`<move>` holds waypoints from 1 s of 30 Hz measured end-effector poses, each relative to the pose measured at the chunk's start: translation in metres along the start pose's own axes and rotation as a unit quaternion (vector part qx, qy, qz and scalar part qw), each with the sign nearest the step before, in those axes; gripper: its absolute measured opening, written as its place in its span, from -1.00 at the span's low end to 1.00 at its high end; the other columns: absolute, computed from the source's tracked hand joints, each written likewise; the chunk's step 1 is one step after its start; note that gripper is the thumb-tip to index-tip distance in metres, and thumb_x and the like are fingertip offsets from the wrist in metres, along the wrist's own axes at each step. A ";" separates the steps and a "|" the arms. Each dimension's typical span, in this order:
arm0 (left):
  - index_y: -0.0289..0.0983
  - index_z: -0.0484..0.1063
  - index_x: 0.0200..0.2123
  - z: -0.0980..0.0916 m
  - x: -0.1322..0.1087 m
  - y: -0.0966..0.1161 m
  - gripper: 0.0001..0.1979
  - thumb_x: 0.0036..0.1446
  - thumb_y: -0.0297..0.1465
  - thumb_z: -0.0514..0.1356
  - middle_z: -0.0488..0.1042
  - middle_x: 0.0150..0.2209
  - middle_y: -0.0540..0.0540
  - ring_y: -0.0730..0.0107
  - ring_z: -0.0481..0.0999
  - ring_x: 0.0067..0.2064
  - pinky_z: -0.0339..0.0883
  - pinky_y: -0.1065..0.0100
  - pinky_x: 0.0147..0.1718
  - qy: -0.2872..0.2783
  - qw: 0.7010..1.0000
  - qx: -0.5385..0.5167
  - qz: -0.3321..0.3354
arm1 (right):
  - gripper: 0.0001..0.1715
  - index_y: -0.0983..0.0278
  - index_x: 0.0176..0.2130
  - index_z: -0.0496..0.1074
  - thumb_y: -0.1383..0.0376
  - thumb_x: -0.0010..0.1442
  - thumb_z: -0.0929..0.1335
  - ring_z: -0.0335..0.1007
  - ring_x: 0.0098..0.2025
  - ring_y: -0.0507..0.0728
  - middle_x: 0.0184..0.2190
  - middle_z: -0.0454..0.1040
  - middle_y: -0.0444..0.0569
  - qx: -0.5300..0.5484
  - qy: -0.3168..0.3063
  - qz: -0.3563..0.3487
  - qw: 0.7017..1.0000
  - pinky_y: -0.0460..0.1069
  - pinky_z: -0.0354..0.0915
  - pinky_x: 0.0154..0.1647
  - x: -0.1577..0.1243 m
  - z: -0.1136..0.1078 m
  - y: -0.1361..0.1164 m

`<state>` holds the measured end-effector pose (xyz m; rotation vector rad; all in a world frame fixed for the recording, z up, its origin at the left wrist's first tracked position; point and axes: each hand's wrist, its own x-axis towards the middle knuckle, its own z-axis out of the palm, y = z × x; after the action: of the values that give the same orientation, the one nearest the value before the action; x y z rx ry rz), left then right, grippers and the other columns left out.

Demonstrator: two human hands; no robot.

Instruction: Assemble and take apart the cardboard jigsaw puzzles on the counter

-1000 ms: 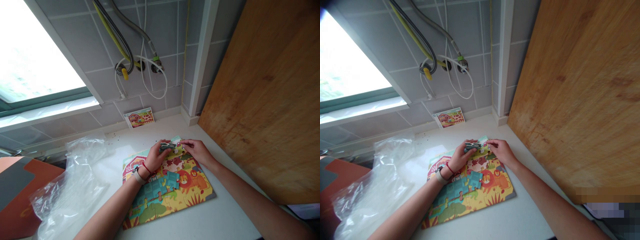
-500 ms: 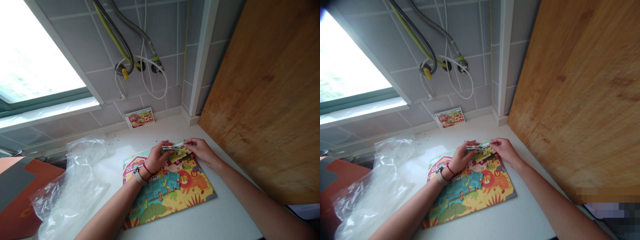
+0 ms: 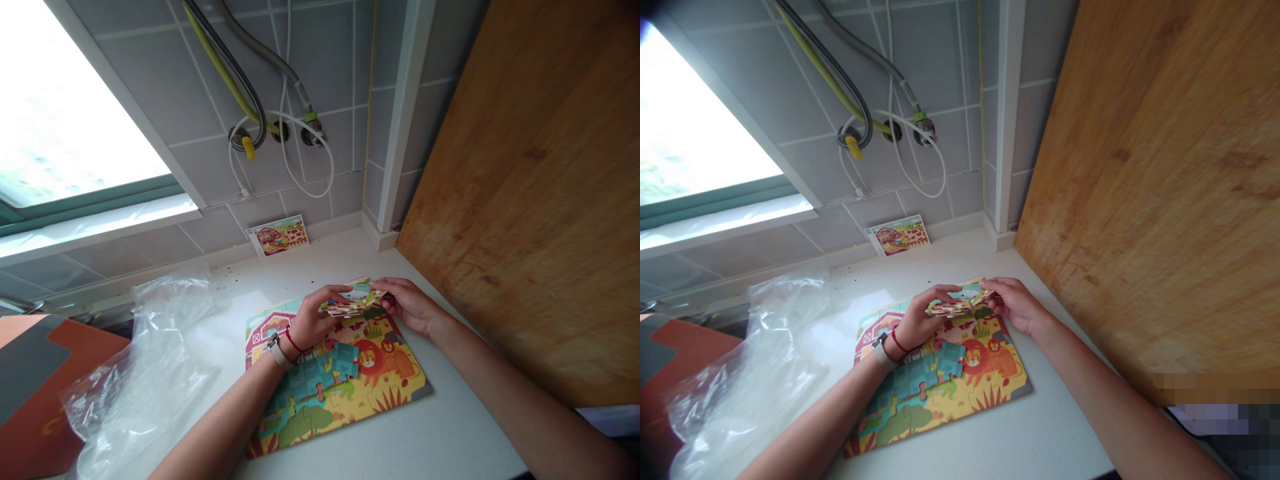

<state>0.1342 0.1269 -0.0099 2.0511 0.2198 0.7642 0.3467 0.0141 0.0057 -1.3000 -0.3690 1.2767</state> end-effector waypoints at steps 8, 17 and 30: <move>-0.20 0.53 -0.19 0.001 0.001 0.000 -0.90 0.22 -0.44 0.27 0.53 0.14 -0.19 0.14 0.54 0.14 0.41 0.14 0.12 0.001 1.000 0.020 0.013 | -0.70 0.28 -0.48 0.48 0.22 -0.08 0.60 0.24 -0.63 -0.09 -0.60 0.43 -0.18 0.052 -0.005 -0.050 0.997 -0.22 0.15 -0.70 -0.003 0.005 0.002; -0.21 0.35 -0.02 0.006 -0.004 -0.012 -0.67 0.23 -0.26 0.32 0.60 -0.15 -0.11 0.30 0.63 -0.18 0.53 0.31 -0.19 0.086 0.991 -0.042 -0.094 | -0.68 0.27 -0.18 0.62 0.16 0.08 0.48 0.32 -0.53 0.01 -0.48 0.51 -0.10 -0.103 -0.106 -0.087 0.985 -0.10 0.29 -0.50 -0.006 0.011 0.012; -0.22 0.57 -0.09 0.001 0.003 -0.013 -0.80 0.22 -0.34 0.29 0.63 -0.08 -0.14 0.20 0.62 -0.05 0.53 0.22 -0.02 0.072 0.993 -0.021 -0.088 | -0.69 0.05 -0.11 0.68 0.18 0.10 0.52 0.40 0.10 0.34 -0.01 0.62 0.01 -0.425 -0.045 -0.333 0.840 0.25 0.23 0.27 0.018 -0.016 0.023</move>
<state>0.1386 0.1351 -0.0196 1.9097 0.4568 0.7993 0.3546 0.0162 -0.0263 -1.6088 -1.4429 0.5473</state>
